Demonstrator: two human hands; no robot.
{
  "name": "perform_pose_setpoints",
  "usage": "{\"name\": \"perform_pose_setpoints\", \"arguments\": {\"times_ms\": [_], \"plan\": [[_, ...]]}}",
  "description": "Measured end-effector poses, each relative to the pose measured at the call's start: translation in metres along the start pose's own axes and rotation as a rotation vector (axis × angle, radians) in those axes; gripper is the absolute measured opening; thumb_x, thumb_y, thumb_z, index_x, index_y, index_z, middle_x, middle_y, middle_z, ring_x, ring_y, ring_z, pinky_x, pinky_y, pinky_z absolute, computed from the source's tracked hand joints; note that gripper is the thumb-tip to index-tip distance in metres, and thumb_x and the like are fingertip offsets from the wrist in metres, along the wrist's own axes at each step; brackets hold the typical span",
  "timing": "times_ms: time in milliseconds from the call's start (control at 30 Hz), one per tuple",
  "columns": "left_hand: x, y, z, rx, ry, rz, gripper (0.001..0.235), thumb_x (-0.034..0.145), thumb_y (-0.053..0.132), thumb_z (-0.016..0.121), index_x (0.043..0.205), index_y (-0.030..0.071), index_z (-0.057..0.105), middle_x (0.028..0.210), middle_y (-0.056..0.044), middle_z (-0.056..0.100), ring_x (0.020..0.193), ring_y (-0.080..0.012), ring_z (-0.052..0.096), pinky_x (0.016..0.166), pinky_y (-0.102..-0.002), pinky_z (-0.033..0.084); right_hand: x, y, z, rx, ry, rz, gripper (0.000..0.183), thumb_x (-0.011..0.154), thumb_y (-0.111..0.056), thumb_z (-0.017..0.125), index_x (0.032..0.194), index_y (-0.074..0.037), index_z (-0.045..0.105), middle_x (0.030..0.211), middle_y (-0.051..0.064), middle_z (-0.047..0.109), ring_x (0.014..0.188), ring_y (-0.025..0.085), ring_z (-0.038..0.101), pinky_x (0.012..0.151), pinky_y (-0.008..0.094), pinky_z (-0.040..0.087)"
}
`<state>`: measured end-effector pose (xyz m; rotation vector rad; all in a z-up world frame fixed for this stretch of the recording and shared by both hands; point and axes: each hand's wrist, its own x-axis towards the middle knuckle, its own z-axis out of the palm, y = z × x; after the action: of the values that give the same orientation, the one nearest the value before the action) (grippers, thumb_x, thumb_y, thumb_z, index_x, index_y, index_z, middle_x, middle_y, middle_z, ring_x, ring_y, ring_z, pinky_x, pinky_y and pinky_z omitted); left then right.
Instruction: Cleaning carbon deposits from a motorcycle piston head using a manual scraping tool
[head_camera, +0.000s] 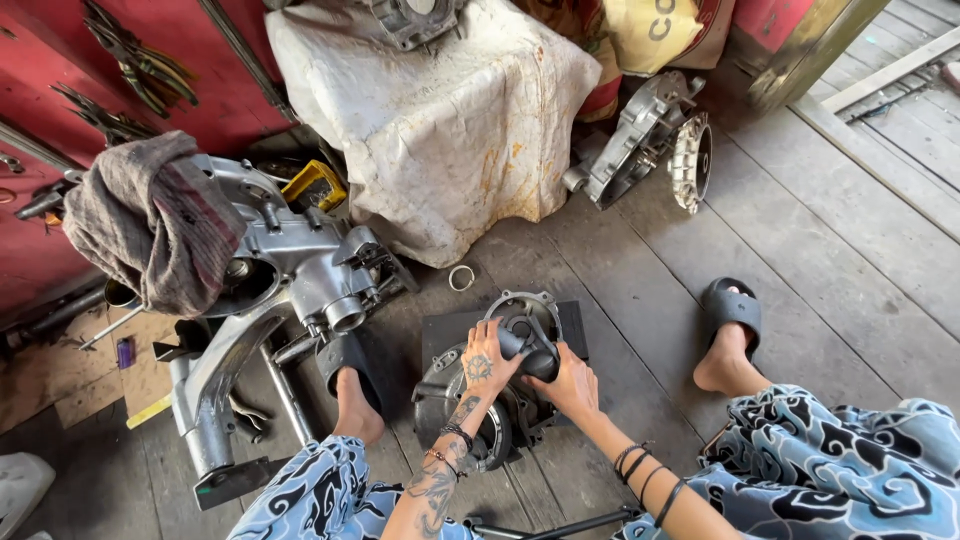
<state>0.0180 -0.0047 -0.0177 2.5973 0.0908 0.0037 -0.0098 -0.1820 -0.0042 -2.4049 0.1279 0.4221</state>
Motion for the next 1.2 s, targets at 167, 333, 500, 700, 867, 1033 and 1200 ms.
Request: {"name": "perform_pose_setpoints", "arguments": {"times_ms": [167, 333, 500, 700, 867, 1033, 1200], "plan": [[0.023, 0.012, -0.016, -0.325, 0.206, -0.207, 0.058, 0.069, 0.033, 0.078, 0.121, 0.013, 0.064, 0.109, -0.012, 0.072, 0.103, -0.0340, 0.069, 0.086, -0.047, 0.058, 0.002, 0.010, 0.012, 0.004, 0.128, -0.055, 0.088, 0.063, -0.059, 0.089, 0.129, -0.012, 0.056, 0.114, 0.015, 0.074, 0.102, 0.038, 0.072, 0.084, 0.050, 0.058], [0.046, -0.021, -0.010, -0.683, 0.292, -0.479, 0.043, 0.074, 0.032, 0.073, 0.112, 0.011, 0.074, 0.101, -0.006, 0.080, 0.092, -0.0213, 0.074, 0.085, -0.030, 0.056, 0.008, 0.006, 0.015, -0.014, 0.149, 0.012, 0.096, 0.059, -0.058, 0.092, 0.135, -0.017, 0.050, 0.107, 0.010, 0.077, 0.095, 0.031, 0.075, 0.081, 0.044, 0.059], [0.045, -0.051, -0.019, -1.520, -0.171, -0.669, 0.054, 0.096, 0.059, 0.041, 0.130, 0.021, 0.057, 0.126, -0.017, 0.067, 0.105, -0.0318, 0.064, 0.087, -0.045, 0.048, 0.014, 0.002, 0.026, -0.189, 0.129, -0.045, 0.089, 0.064, -0.063, 0.087, 0.131, -0.018, 0.048, 0.104, 0.007, 0.076, 0.092, 0.031, 0.075, 0.080, 0.042, 0.058], [0.027, 0.021, -0.125, -1.436, -0.355, -0.684, 0.099, 0.069, 0.079, 0.052, 0.138, 0.009, 0.061, 0.142, -0.019, 0.061, 0.121, -0.0322, 0.059, 0.099, -0.051, 0.042, 0.013, -0.001, 0.027, -0.107, 0.108, -0.031, 0.089, 0.067, -0.067, 0.084, 0.132, -0.017, 0.050, 0.116, 0.006, 0.073, 0.106, 0.029, 0.072, 0.090, 0.040, 0.056], [0.022, -0.001, -0.086, -1.197, -0.381, -0.503, 0.069, 0.073, 0.045, 0.077, 0.126, 0.002, 0.068, 0.117, -0.019, 0.072, 0.100, -0.0280, 0.070, 0.084, -0.039, 0.058, -0.009, -0.012, 0.014, 0.137, 0.359, 0.006, 0.052, 0.083, -0.042, 0.071, 0.127, -0.017, 0.058, 0.096, 0.007, 0.078, 0.088, 0.032, 0.074, 0.078, 0.044, 0.056], [-0.011, 0.014, -0.058, -1.110, -0.409, -0.298, 0.062, 0.069, 0.024, 0.085, 0.127, 0.006, 0.071, 0.116, -0.009, 0.078, 0.105, -0.0200, 0.072, 0.096, -0.031, 0.056, -0.013, -0.008, 0.000, 0.244, 0.441, -0.101, 0.063, 0.085, -0.029, 0.066, 0.142, -0.015, 0.044, 0.108, 0.014, 0.076, 0.096, 0.037, 0.075, 0.083, 0.045, 0.057], [-0.036, 0.032, -0.059, -1.623, -0.551, -0.506, 0.065, 0.083, 0.039, 0.069, 0.135, 0.001, 0.060, 0.122, -0.021, 0.068, 0.103, -0.0321, 0.066, 0.080, -0.047, 0.054, -0.034, -0.016, -0.013, 0.152, 0.294, -0.357, 0.067, 0.084, -0.007, 0.056, 0.146, -0.017, 0.035, 0.109, 0.007, 0.079, 0.088, 0.032, 0.079, 0.076, 0.044, 0.059]]}}
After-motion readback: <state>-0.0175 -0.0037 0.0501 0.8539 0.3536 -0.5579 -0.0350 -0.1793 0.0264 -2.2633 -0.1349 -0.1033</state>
